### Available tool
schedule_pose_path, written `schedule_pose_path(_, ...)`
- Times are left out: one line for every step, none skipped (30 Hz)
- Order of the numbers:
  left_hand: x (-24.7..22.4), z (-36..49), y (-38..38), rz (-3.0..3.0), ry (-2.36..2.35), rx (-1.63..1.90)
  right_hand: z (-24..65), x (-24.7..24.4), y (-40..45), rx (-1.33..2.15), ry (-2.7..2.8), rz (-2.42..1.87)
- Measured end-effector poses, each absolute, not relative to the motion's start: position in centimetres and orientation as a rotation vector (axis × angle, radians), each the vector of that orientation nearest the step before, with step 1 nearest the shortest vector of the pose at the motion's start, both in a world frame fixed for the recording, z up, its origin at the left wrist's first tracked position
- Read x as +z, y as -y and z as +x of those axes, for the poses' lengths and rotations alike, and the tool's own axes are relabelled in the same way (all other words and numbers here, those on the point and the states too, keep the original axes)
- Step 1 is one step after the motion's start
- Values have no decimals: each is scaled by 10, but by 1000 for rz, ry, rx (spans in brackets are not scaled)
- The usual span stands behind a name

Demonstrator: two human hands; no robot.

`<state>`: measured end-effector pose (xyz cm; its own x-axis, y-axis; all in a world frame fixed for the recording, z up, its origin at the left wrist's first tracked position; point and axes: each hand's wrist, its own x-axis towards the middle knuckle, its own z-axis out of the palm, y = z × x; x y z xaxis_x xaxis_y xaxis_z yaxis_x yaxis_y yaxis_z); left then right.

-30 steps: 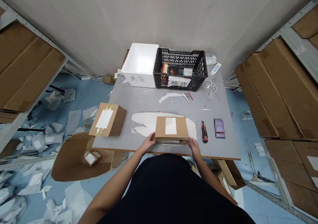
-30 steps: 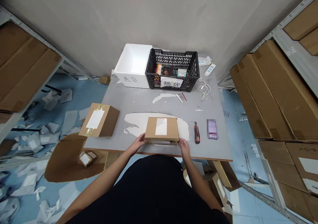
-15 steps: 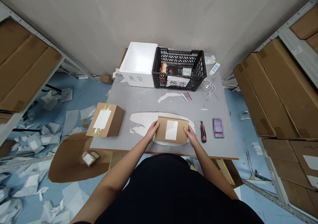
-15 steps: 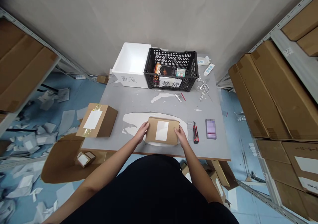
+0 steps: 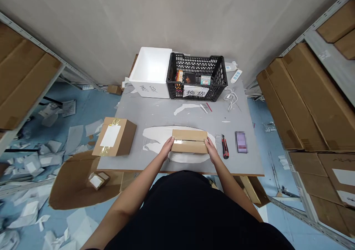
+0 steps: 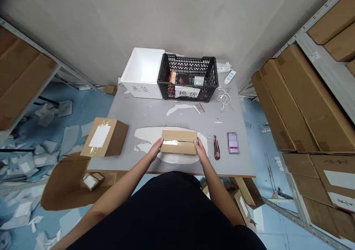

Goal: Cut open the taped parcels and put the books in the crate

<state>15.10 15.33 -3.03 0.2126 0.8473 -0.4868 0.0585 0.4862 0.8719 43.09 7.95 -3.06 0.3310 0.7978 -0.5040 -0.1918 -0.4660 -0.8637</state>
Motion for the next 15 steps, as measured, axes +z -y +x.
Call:
schedule_pose_path(-29,153,-156,934,-1222,689,431,-28,-83,1307,599,-1617)
schedule_pose_path(-26,155,-159,929,-1196,698,431,-25,-86,1316,634,-1575)
schedule_pose_path(-23,155,-162,920,-1165,702,432,-21,-88,1329,656,-1528)
schedule_pose_path(-20,155,-166,919,-1122,711,432,-17,-90,1336,664,-1485)
schedule_pose_path(-17,153,-168,921,-1067,719,433,-13,-91,1331,661,-1451)
schedule_pose_path(-15,150,-171,926,-1009,728,434,-10,-91,1319,655,-1426)
schedule_pose_path(-14,147,-172,936,-962,744,435,-7,-90,1308,647,-1406)
schedule_pose_path(-13,144,-172,950,-934,764,435,-6,-88,1309,640,-1392)
schedule_pose_path(-14,140,-171,963,-926,783,435,-6,-85,1324,629,-1384)
schedule_pose_path(-16,136,-168,968,-932,790,435,-7,-82,1348,611,-1385)
schedule_pose_path(-19,132,-164,961,-945,780,434,-11,-77,1374,588,-1399)
schedule_pose_path(-22,128,-159,941,-959,750,433,-15,-73,1387,559,-1433)
schedule_pose_path(-26,124,-153,911,-974,702,431,-20,-69,1387,528,-1485)
schedule_pose_path(-31,121,-148,873,-990,640,429,-26,-65,1373,502,-1545)
schedule_pose_path(-34,118,-143,836,-1012,574,427,-31,-63,1352,484,-1602)
